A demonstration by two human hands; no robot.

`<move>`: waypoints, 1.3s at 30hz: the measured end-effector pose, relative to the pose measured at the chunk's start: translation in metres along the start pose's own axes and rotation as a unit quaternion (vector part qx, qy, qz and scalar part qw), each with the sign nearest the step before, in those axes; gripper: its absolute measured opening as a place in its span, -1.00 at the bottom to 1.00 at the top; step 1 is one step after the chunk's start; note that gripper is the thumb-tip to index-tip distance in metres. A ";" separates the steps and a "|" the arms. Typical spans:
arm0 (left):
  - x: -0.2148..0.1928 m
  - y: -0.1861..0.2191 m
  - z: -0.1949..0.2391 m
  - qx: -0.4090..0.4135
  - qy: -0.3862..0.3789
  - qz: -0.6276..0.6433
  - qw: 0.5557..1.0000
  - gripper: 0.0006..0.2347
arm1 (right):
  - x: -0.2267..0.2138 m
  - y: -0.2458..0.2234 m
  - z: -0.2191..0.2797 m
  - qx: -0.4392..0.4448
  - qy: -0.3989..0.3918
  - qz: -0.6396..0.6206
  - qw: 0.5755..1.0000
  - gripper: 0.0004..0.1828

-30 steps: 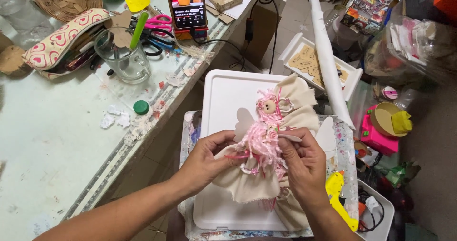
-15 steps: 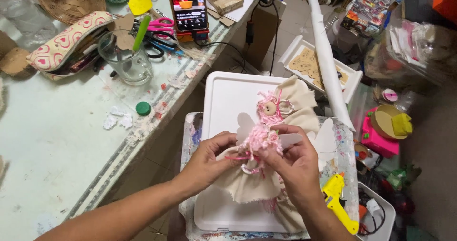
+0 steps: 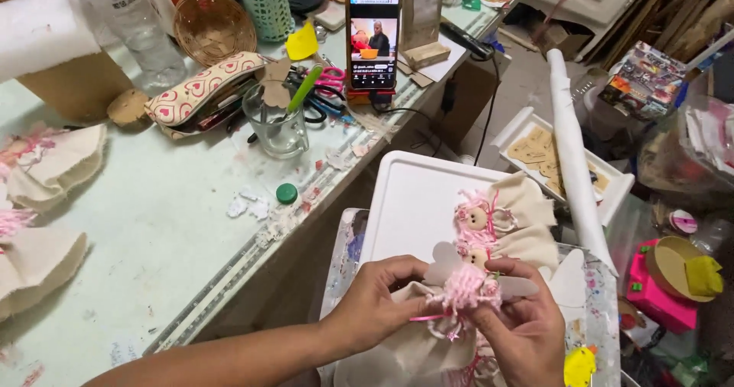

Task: The person assembles small fabric dolls by attaching white paper wings to the back of each doll using a hot glue gun. They handle the dolls one at a time, apply glue, and press the wings into place.

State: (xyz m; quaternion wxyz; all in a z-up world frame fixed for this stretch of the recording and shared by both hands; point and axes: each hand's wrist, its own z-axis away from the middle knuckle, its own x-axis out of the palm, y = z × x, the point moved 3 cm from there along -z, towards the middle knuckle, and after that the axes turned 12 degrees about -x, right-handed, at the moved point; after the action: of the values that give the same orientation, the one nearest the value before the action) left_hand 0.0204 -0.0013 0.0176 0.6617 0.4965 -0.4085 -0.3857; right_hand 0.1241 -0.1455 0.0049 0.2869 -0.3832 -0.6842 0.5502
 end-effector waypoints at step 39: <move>-0.001 0.012 0.002 -0.125 -0.042 0.017 0.991 -0.81 | 0.031 -0.041 0.014 -0.024 -0.056 0.061 0.996 -0.27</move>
State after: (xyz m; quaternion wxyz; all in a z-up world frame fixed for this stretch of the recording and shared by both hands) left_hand 0.0197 0.0012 0.0297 0.7071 0.3867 -0.3928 -0.4429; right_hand 0.0875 -0.1312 0.0405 0.2046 -0.3995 -0.6879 0.5704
